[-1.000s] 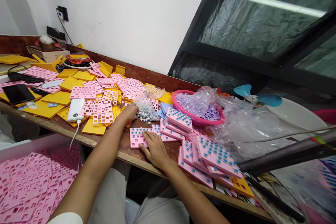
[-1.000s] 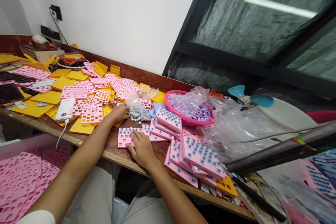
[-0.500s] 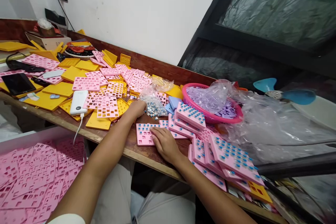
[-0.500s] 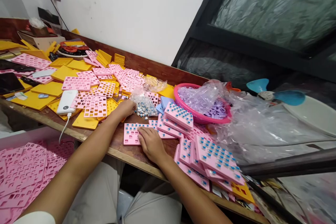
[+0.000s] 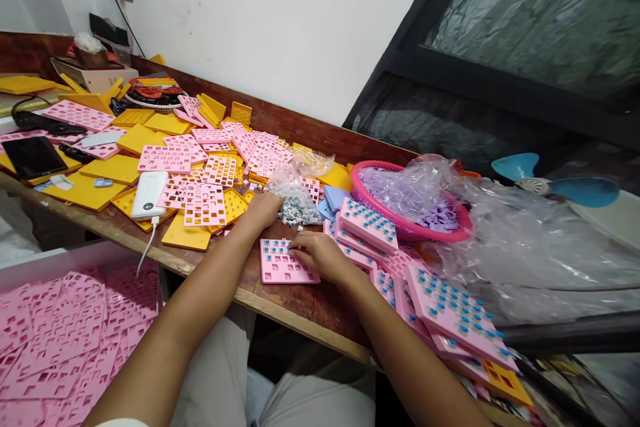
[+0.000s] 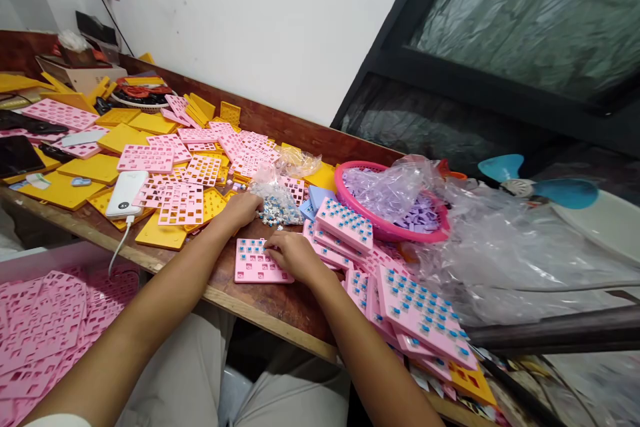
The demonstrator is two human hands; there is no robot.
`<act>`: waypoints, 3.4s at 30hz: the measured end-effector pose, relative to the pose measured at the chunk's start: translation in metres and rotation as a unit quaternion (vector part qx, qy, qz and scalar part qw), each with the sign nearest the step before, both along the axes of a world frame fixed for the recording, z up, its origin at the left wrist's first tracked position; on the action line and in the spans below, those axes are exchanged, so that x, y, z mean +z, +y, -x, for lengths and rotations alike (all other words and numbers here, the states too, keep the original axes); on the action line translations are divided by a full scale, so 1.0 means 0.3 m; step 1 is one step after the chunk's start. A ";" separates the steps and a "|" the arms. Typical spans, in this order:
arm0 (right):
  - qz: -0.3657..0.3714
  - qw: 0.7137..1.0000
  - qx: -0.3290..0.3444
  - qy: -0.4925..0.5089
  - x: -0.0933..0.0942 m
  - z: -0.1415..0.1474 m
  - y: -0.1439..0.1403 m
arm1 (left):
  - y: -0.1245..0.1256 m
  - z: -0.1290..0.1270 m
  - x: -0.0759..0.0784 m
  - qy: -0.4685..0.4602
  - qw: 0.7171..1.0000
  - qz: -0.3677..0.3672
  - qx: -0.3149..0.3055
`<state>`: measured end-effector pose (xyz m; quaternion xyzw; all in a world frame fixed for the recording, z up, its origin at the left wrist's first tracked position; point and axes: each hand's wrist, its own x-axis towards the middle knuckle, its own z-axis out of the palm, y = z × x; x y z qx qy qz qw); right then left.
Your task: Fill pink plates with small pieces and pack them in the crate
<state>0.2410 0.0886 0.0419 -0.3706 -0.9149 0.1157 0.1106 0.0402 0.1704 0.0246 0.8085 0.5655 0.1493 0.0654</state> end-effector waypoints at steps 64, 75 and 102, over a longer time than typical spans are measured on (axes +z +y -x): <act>-0.062 0.954 -0.244 -0.162 0.159 0.070 0.067 | -0.562 0.060 -0.076 -0.271 0.961 -0.022 -0.057; -0.052 0.970 -0.198 -0.131 0.024 0.008 0.090 | -0.554 0.069 -0.097 -0.354 0.933 -0.052 -0.030; -0.013 0.995 -0.067 0.079 0.015 -0.016 0.004 | -0.565 0.044 -0.089 -0.259 0.963 -0.068 -0.038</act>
